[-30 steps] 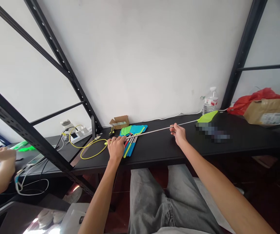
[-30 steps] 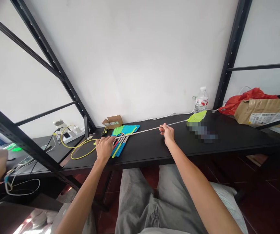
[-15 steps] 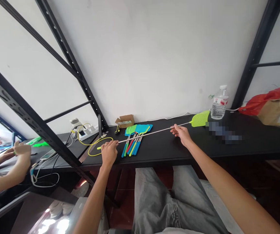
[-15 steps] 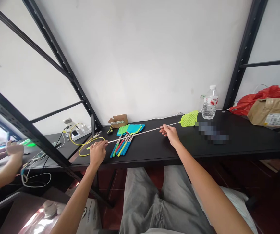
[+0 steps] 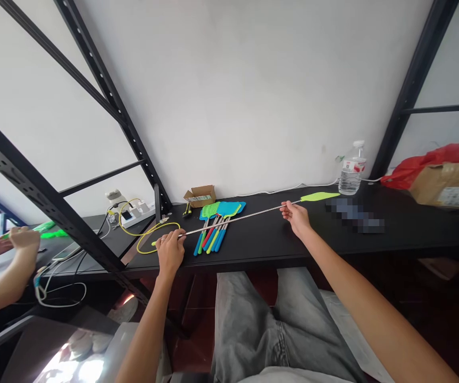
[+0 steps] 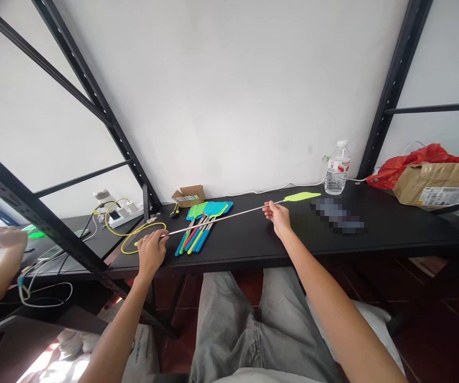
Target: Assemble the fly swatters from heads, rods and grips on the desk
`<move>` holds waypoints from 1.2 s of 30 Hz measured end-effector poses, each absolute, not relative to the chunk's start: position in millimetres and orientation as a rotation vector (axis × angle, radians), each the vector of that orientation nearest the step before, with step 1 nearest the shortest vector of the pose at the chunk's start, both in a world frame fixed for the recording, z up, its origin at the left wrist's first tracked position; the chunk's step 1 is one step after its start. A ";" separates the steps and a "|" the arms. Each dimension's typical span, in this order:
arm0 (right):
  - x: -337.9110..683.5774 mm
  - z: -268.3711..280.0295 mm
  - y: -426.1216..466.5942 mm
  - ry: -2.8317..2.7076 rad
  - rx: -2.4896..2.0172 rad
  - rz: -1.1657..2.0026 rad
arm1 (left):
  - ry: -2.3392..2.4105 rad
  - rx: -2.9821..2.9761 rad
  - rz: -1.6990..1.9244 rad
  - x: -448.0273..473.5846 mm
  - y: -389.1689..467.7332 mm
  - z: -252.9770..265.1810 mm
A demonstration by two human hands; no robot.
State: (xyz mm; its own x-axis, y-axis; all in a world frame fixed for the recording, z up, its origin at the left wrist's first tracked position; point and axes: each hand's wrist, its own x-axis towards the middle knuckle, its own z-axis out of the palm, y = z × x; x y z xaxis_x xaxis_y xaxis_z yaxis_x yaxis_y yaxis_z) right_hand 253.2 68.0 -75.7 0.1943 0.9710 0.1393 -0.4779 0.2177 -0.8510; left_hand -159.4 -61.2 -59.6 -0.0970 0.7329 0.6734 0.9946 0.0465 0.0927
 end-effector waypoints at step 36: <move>256.9 -71.0 66.4 -0.708 -0.687 1.181 | -1.969 -1.205 -1.127 -168.2 -62.7 -73.9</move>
